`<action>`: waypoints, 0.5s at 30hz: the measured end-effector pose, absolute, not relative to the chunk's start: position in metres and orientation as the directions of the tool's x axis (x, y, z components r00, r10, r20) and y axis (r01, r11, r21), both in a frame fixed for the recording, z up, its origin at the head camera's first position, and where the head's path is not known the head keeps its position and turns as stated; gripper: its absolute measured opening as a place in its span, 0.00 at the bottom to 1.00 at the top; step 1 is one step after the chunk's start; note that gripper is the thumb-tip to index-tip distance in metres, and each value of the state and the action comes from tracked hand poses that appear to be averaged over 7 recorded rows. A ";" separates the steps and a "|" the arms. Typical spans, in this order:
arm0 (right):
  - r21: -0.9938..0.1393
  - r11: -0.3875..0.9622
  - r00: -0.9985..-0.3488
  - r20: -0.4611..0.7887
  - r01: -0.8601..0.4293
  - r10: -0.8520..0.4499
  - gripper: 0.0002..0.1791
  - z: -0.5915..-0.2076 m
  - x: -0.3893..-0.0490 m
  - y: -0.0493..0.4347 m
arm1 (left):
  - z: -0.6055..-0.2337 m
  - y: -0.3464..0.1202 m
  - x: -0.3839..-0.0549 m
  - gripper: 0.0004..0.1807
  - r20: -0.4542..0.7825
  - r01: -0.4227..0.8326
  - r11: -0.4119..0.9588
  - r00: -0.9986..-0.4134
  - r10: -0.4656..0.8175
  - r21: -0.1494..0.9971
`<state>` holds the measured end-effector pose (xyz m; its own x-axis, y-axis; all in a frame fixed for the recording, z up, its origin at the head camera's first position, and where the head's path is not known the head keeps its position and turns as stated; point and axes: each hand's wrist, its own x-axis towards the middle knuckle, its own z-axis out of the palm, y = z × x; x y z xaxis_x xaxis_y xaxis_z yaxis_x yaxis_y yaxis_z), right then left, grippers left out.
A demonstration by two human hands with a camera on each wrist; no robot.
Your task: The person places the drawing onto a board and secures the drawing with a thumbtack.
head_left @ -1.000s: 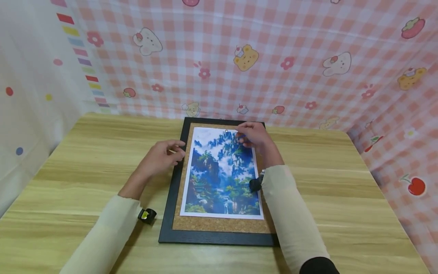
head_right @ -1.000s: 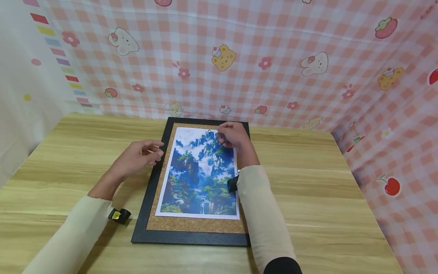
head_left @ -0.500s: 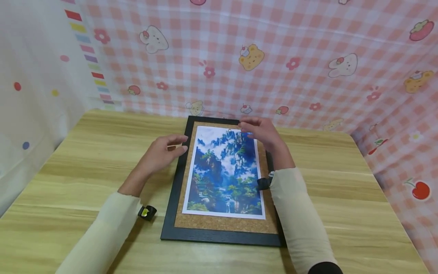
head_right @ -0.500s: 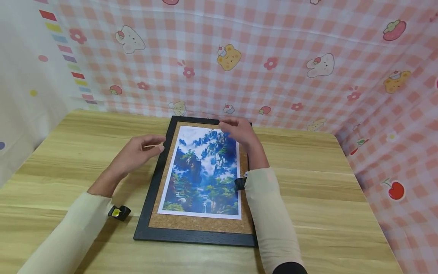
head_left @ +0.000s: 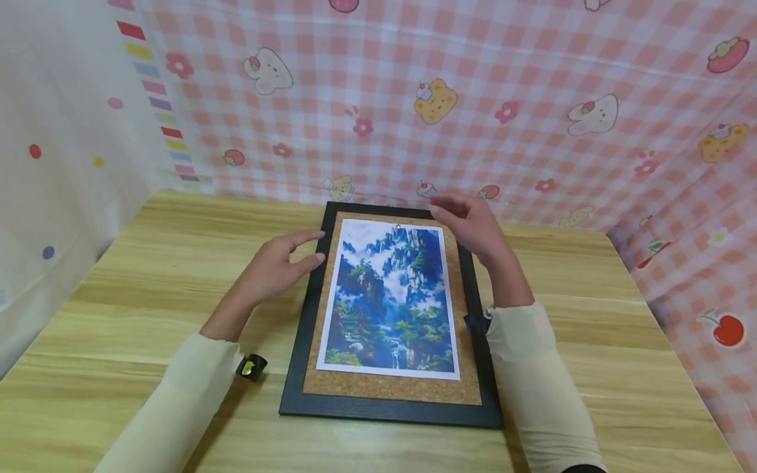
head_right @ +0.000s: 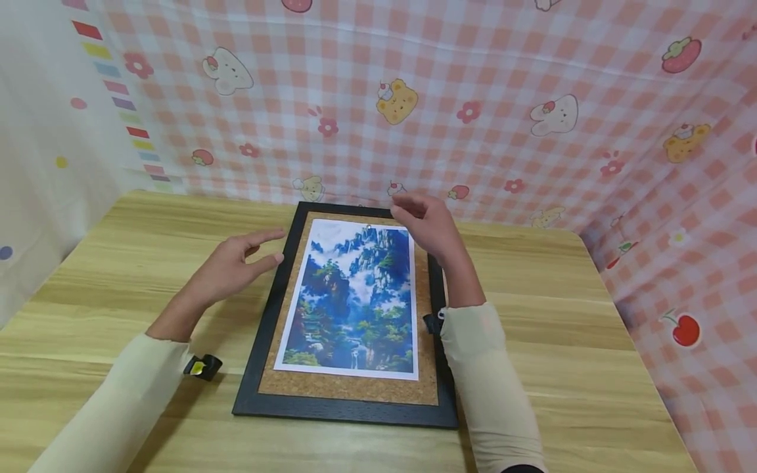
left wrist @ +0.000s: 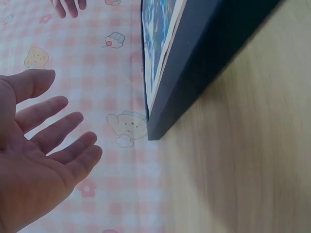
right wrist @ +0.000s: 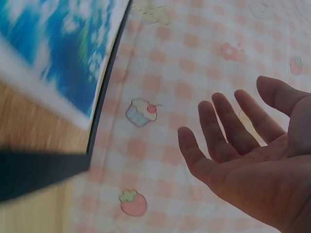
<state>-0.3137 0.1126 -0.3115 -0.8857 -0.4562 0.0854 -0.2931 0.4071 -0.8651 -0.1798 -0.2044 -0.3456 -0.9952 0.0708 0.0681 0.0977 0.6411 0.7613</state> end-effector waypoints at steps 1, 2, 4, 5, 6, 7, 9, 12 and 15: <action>-0.846 0.420 -0.882 0.115 -0.328 -0.457 0.23 -0.312 -0.312 0.115 | -0.345 -0.204 -0.179 0.26 0.077 0.112 0.653 -0.994 0.082 0.749; -0.823 0.437 -0.878 0.143 -0.362 -0.457 0.24 -0.312 -0.311 0.118 | -0.345 -0.204 -0.179 0.27 0.085 0.126 0.665 -0.992 0.094 0.736; -0.780 0.471 -0.871 0.187 -0.413 -0.454 0.24 -0.313 -0.309 0.123 | -0.344 -0.203 -0.179 0.28 0.097 0.150 0.690 -0.989 0.115 0.708; -0.760 0.487 -0.869 0.203 -0.431 -0.452 0.24 -0.313 -0.307 0.125 | -0.344 -0.202 -0.179 0.28 0.101 0.160 0.701 -0.987 0.125 0.695; -0.739 0.502 -0.866 0.219 -0.448 -0.450 0.24 -0.314 -0.305 0.127 | -0.343 -0.201 -0.178 0.29 0.104 0.168 0.712 -0.986 0.133 0.682; -0.720 0.515 -0.861 0.234 -0.465 -0.451 0.24 -0.314 -0.304 0.128 | -0.343 -0.201 -0.178 0.29 0.106 0.175 0.722 -0.984 0.140 0.669; -0.676 0.547 -0.853 0.255 -0.493 -0.454 0.24 -0.314 -0.300 0.131 | -0.343 -0.200 -0.178 0.30 0.110 0.184 0.744 -0.983 0.148 0.643; -0.589 0.586 -0.822 0.291 -0.557 -0.489 0.23 -0.316 -0.297 0.134 | -0.343 -0.200 -0.177 0.32 0.117 0.204 0.787 -0.979 0.167 0.583; -0.490 0.624 -0.789 0.293 -0.608 -0.539 0.24 -0.319 -0.294 0.136 | -0.345 -0.199 -0.176 0.35 0.109 0.228 0.850 -0.974 0.200 0.476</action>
